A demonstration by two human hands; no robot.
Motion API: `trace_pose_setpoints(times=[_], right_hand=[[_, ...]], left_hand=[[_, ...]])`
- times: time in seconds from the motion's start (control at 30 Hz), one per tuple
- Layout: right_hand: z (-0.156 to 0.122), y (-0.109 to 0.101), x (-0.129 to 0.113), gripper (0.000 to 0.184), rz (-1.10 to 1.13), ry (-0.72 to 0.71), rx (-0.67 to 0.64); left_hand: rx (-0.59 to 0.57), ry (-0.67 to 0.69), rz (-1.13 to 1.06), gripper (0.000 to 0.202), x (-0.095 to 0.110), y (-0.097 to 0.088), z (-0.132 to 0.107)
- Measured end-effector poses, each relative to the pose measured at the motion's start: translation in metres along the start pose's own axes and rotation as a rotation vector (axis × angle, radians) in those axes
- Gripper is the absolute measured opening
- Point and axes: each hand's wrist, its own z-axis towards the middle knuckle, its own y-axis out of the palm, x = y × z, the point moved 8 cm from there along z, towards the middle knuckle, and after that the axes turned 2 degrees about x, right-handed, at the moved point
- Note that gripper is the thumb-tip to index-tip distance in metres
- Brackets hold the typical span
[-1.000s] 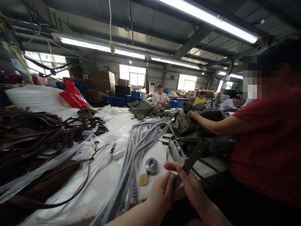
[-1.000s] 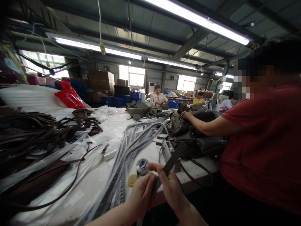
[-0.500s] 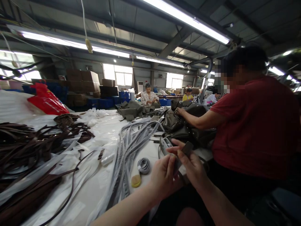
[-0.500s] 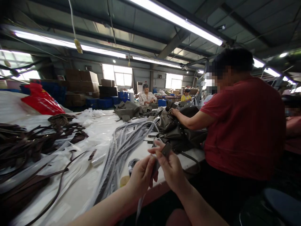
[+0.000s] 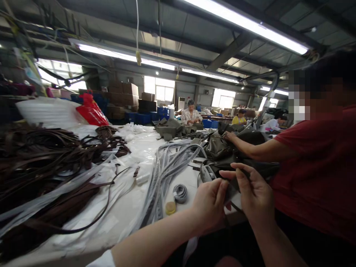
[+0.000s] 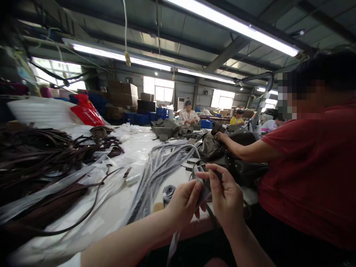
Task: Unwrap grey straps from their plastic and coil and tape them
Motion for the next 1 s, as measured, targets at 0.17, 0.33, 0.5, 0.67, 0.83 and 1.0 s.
trace_pose_setpoints(times=[0.17, 0.33, 0.5, 0.67, 0.83, 1.0], right_hand=[[0.030, -0.001, -0.048, 0.033, -0.092, -0.191, 0.126], [0.042, 0.013, -0.083, 0.033, -0.155, -0.391, 0.088], [0.042, 0.023, -0.078, 0.033, -0.070, -0.355, 0.033], [0.053, 0.030, -0.094, 0.031, -0.137, -0.422, 0.036], [0.062, 0.042, -0.124, 0.031, -0.146, -0.514, 0.007], [0.067, 0.054, -0.114, 0.032, 0.111, -0.408, -0.132]], left_hand=[[0.038, 0.119, -0.048, 0.047, 0.042, -0.013, 0.024], [0.151, 0.183, -0.076, 0.042, 0.064, -0.027, 0.036], [0.175, 0.211, -0.119, 0.044, 0.061, -0.033, 0.034], [0.217, 0.266, -0.150, 0.043, 0.074, -0.044, 0.036], [0.365, 0.431, -0.083, 0.042, 0.104, -0.066, 0.037], [0.413, 0.448, -0.032, 0.044, 0.106, -0.076, 0.040]])
